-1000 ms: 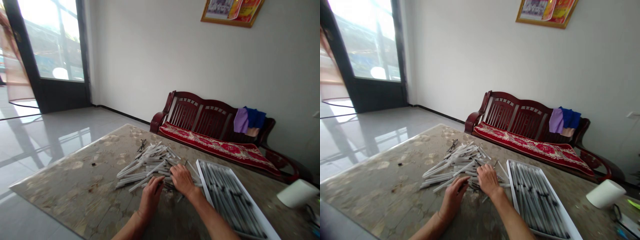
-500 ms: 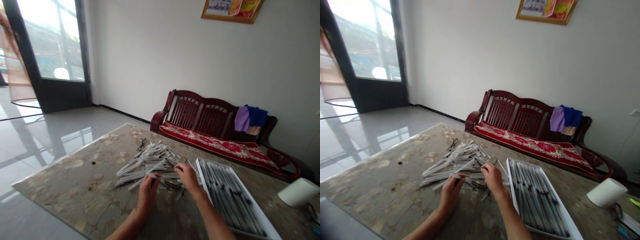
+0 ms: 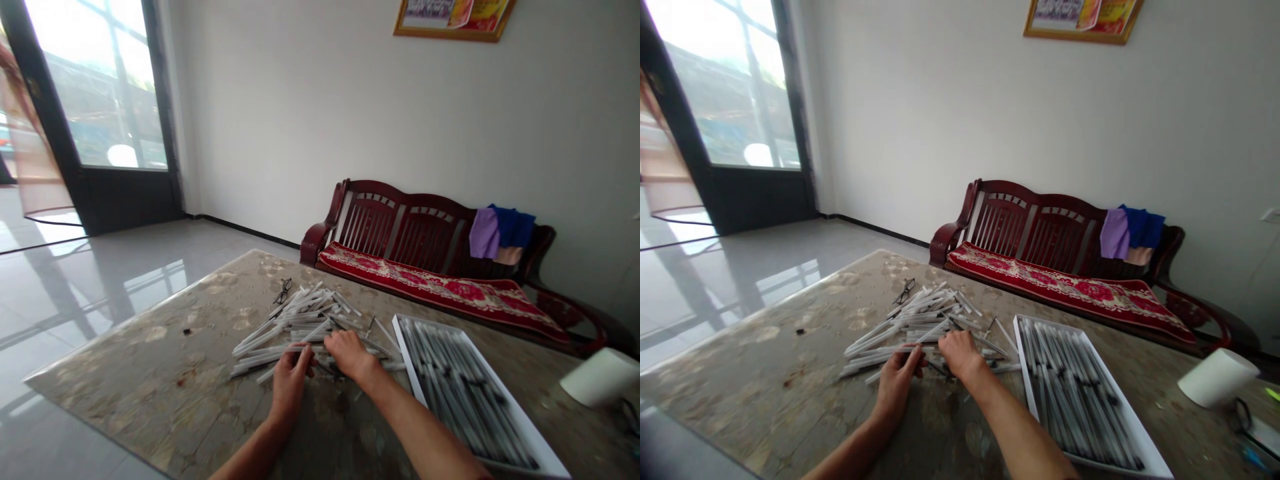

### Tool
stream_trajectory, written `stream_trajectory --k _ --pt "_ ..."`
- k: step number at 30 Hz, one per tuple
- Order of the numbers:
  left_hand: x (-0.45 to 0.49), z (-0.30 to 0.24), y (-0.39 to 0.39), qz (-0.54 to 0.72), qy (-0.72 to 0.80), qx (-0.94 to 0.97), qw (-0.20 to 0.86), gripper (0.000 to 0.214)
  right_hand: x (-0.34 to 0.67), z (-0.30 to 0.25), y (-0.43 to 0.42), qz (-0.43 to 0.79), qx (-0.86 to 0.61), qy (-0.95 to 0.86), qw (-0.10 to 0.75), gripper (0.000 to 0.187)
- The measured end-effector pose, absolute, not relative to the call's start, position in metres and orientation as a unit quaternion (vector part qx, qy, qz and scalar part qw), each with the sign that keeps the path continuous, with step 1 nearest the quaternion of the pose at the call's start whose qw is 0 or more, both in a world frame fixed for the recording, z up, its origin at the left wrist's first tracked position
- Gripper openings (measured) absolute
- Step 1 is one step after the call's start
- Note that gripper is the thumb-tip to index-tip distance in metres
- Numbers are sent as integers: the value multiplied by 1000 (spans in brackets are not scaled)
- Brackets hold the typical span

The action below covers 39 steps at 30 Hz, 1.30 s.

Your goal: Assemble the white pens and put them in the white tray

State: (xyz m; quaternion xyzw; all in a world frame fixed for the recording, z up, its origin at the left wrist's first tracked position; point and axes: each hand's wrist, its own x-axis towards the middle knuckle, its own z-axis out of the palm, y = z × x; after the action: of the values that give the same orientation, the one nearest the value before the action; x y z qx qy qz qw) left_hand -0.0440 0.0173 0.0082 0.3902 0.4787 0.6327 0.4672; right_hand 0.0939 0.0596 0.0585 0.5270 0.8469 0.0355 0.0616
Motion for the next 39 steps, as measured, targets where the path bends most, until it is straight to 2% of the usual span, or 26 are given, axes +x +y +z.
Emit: stream_trajectory --k 5,8,10,14,16,18,21,39 --pt "-46 6 19 651 448 322 522 50 100 62 58 46 523 850 56 31" --pt "-46 5 20 652 433 292 550 48 114 63 50 55 556 830 -9 29" --pt "-45 5 20 647 419 263 580 47 125 62 41 31 591 797 -123 25" --pt "-43 6 22 629 381 197 648 42 134 53 21 -104 616 654 -428 6" --pt "-43 6 23 624 368 179 666 36 130 48 11 -210 587 549 -556 17" --pt "-43 5 23 622 362 170 674 29 123 45 3 -302 545 460 -632 28" --pt "-44 4 23 619 357 166 680 26 112 42 -5 -355 514 413 -663 32" --pt "-45 9 18 592 352 214 693 47 97 19 -6 -324 509 419 -678 34"
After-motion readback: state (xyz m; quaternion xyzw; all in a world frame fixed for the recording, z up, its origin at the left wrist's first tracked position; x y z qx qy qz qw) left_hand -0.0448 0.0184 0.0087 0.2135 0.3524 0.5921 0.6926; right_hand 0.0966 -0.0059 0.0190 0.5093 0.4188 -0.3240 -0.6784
